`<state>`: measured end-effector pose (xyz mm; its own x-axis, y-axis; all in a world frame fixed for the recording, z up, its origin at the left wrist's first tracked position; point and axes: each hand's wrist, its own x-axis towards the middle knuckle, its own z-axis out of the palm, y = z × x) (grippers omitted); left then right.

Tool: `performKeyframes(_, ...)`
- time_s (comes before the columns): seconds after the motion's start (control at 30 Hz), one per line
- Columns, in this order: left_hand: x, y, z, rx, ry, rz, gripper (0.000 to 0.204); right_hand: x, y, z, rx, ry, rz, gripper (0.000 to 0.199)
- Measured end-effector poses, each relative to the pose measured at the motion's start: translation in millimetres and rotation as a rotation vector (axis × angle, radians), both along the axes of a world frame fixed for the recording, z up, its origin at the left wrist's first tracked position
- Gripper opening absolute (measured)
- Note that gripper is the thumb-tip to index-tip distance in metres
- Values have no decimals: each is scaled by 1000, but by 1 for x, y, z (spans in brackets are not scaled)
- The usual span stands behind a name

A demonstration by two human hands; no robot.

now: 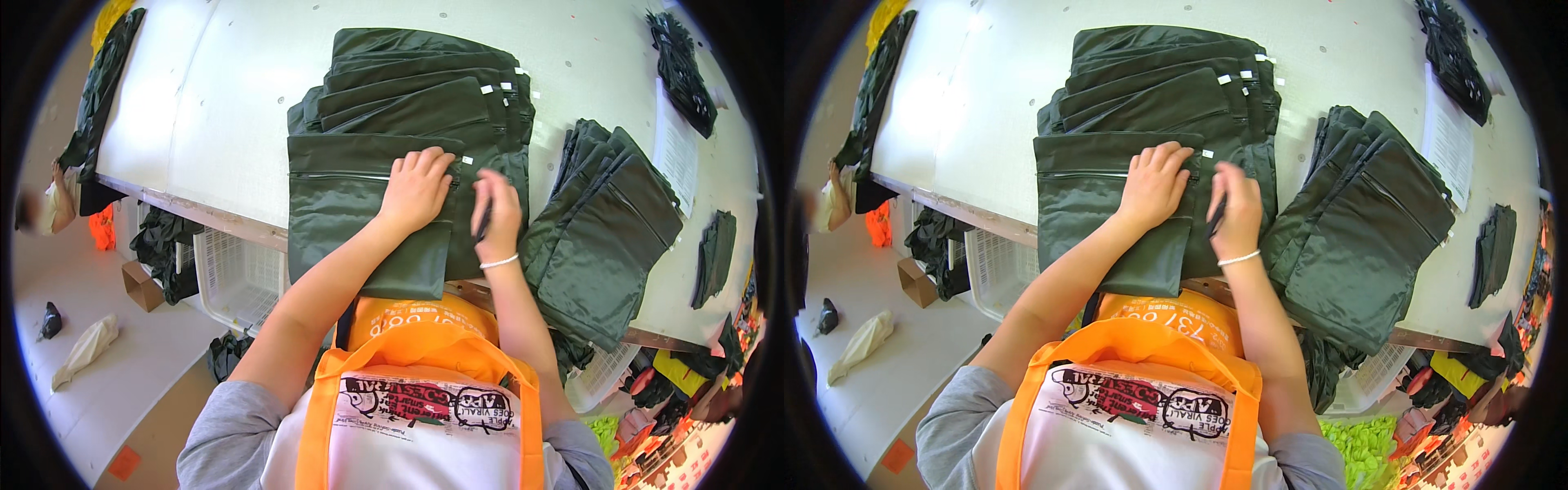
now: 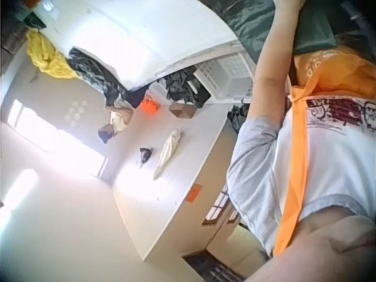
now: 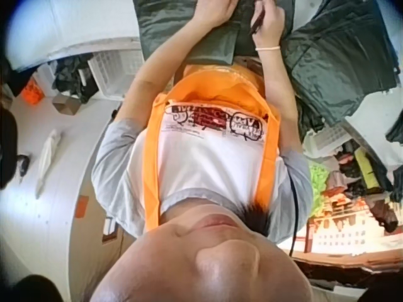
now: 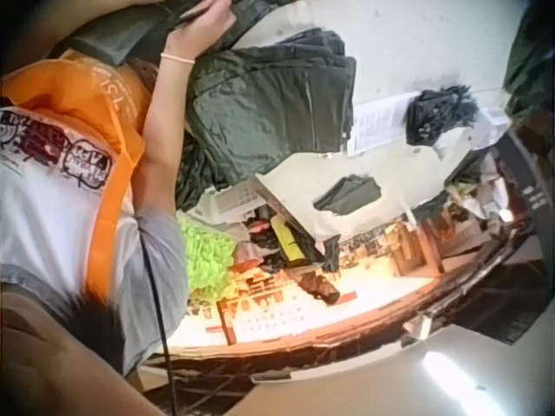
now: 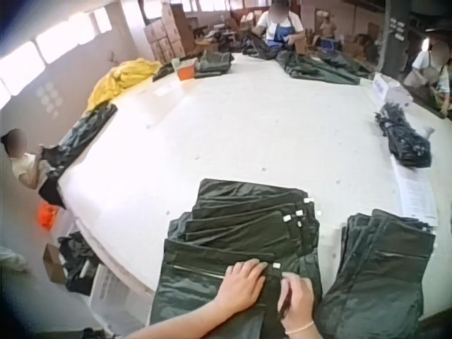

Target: The person writes on small white labels attached to a stack of dark green zippered pouches using a black pen. After labeling each pouch, they move it to a separate pile on the table. The process is repeated for multiple pouches.

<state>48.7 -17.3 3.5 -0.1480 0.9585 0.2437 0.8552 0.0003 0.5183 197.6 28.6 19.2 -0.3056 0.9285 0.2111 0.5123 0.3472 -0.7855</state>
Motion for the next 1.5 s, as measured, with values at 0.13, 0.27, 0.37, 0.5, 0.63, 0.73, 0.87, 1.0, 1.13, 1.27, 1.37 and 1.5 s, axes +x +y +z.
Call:
performKeyframes(0.13, -9, 5, -5, 197, -195, 54, 30, -15, -41, 16, -9, -371, 162, 28)
performKeyframes(0.27, -10, 8, 10, 345, -141, 44, 36, -12, -52, 25, -227, -91, 142, 17)
performKeyframes(0.37, -8, 14, 36, 422, -188, 106, 38, 32, -30, 77, -303, 126, -79, 8)
performKeyframes(0.5, 11, 36, 33, 338, -198, 187, 55, 160, 23, 123, 217, -38, -443, 20)
performKeyframes(0.63, 47, 44, 0, -76, -25, 124, 74, 307, 61, 119, 167, -451, -586, 21)
performKeyframes(0.73, 37, 28, -8, -159, 136, -17, 75, 309, 59, 99, 321, -683, -567, 26)
performKeyframes(0.87, 4, -7, 1, -220, 185, -196, 73, 242, 55, 70, 236, -247, -486, 22)
performKeyframes(1.0, -15, -39, 15, -259, 122, -273, 68, 109, 37, 78, -29, 120, -295, 32)
performKeyframes(1.13, -14, -35, 26, -175, -8, -225, 45, 46, 26, 45, -249, 299, -127, 19)
performKeyframes(1.27, -10, -19, 14, -88, -83, -148, 32, 5, 21, 1, -263, 367, -62, 8)
performKeyframes(1.37, -9, -8, 9, -47, -95, -78, 33, -7, 25, -16, -289, 348, -49, 9)
performKeyframes(1.5, -6, 2, 5, -63, -6, -64, 33, -18, 30, -17, -217, 318, -71, 13)
